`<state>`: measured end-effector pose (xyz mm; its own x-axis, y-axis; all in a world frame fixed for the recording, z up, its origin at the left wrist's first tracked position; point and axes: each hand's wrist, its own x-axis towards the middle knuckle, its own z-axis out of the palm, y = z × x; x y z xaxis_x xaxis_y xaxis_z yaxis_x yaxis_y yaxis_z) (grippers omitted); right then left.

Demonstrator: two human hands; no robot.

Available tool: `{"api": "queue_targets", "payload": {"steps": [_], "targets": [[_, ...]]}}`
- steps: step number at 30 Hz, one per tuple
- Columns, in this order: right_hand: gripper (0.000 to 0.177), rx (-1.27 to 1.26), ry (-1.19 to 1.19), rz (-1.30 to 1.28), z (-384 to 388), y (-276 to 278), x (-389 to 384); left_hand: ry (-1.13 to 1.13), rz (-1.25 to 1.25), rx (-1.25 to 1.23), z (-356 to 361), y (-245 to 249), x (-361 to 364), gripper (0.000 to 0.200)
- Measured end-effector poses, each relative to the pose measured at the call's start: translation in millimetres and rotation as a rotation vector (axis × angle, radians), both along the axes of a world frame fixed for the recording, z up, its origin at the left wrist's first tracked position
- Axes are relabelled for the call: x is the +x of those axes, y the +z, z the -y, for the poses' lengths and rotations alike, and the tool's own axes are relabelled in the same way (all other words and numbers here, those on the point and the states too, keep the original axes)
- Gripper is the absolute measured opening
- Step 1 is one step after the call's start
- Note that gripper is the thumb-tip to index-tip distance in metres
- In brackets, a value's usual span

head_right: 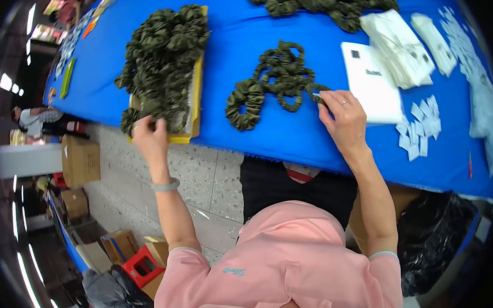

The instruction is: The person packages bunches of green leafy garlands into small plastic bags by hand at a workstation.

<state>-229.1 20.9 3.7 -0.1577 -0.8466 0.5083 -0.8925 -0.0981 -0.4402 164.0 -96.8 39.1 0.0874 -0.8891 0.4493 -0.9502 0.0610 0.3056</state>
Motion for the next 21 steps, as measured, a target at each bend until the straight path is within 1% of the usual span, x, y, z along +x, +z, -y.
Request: {"api": "queue_targets", "payload": {"steps": [1,2,3,4,5,6,7,8,9,10,11,12,14,16,17,21], "targets": [[0.028,-0.012,-0.043,0.101,-4.3,3.1,-4.4,-0.018,-0.135,-0.126,-0.3,2.5,-6.2,0.022],[0.028,-0.003,-0.087,0.091,-11.2,7.5,-8.7,-0.142,-0.142,-0.190,-6.3,12.1,-24.7,0.023],[0.028,-0.034,-0.113,0.135,-18.6,14.6,-13.2,-0.256,-0.155,-0.252,-19.8,24.6,-49.2,0.024],[0.027,-0.070,-0.130,0.178,-23.4,23.1,-17.0,-0.438,-0.073,-0.218,-35.2,31.7,-77.3,0.030],[0.027,-0.110,-0.144,0.221,-27.5,31.2,-19.6,-0.649,-0.097,-0.167,-48.1,36.1,-110.6,0.034],[0.027,-0.148,-0.158,0.263,-33.1,37.4,-21.3,-0.807,-0.089,-0.118,-61.9,30.4,-141.8,0.034],[0.027,-0.139,-0.183,0.250,-39.4,41.7,-22.1,-0.966,-0.087,-0.053,-75.8,24.6,-173.2,0.035],[0.027,-0.153,-0.159,0.183,-45.8,45.5,-22.4,-1.073,-0.050,0.006,-86.7,13.7,-200.2,0.033],[0.028,-0.165,-0.135,0.116,-52.0,49.1,-23.5,-1.147,-0.092,0.049,-93.2,-5.8,-218.7,0.032],[0.028,-0.177,-0.107,0.048,-57.6,52.1,-25.1,-1.162,-0.108,0.065,-95.8,-22.7,-227.9,0.036],[0.028,-0.189,-0.074,-0.016,-61.6,54.2,-26.7,-1.152,-0.158,0.088,-98.2,-25.9,-232.6,0.041],[0.028,-0.184,-0.086,-0.022,-64.8,53.8,-27.9,-1.142,-0.210,0.109,-100.7,-28.2,-237.3,0.045],[0.028,-0.154,-0.063,-0.124,-71.3,46.5,-25.2,-1.081,-0.323,0.174,-105.6,-26.7,-232.1,0.054],[0.028,-0.127,-0.031,-0.214,-73.4,37.5,-19.6,-1.042,-0.436,0.158,-106.3,-35.1,-228.4,0.049],[0.028,-0.124,-0.033,-0.208,-71.4,34.2,-16.7,-1.029,-0.472,0.155,-106.4,-38.5,-226.5,0.048],[0.036,-0.091,0.000,-0.312,-56.4,25.5,-3.9,-0.907,-0.562,0.160,-99.3,-40.4,-218.5,0.040]]}}
